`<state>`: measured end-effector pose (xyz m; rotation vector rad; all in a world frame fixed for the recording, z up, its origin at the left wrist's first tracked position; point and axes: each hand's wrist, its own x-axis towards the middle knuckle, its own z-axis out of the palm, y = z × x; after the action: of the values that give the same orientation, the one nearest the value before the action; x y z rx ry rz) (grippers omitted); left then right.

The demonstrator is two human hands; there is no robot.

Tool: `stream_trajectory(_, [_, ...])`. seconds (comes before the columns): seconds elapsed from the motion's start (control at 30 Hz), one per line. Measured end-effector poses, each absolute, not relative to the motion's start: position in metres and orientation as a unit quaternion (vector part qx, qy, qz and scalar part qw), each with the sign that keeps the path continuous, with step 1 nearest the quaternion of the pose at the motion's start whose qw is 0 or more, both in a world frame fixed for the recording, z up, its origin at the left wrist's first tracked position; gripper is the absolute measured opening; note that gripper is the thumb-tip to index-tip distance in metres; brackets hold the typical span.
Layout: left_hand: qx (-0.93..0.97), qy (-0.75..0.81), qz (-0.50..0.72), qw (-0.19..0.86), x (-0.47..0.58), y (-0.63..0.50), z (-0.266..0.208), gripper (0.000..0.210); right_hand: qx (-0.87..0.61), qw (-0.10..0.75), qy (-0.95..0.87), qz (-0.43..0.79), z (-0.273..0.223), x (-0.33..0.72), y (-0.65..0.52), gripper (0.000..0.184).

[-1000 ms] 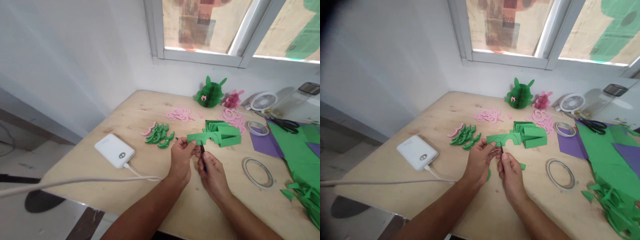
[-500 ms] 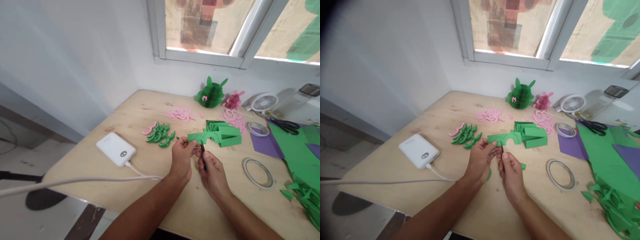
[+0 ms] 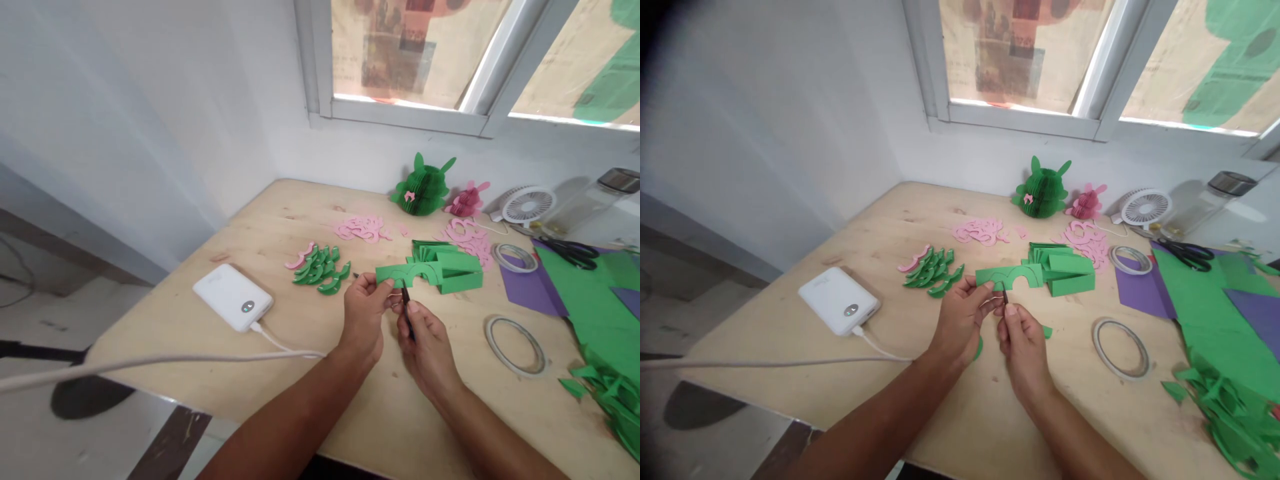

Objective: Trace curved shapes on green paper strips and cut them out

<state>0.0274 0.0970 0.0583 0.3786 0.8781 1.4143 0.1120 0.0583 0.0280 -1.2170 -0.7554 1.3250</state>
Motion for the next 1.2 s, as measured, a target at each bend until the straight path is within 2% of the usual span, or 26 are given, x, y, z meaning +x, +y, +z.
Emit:
stream_trajectory(0.57, [0.165, 0.388, 0.621, 0.661, 0.0258, 0.0963, 0.0590, 0.026, -0.510, 0.564, -0.308, 0.572, 0.0218, 0.1154, 0.0588, 0.044])
stream_trajectory(1.2, [0.178, 0.395, 0.616, 0.658, 0.0249, 0.0978, 0.0604, 0.027, -0.524, 0.560, -0.312, 0.561, 0.0207, 0.1171, 0.0597, 0.048])
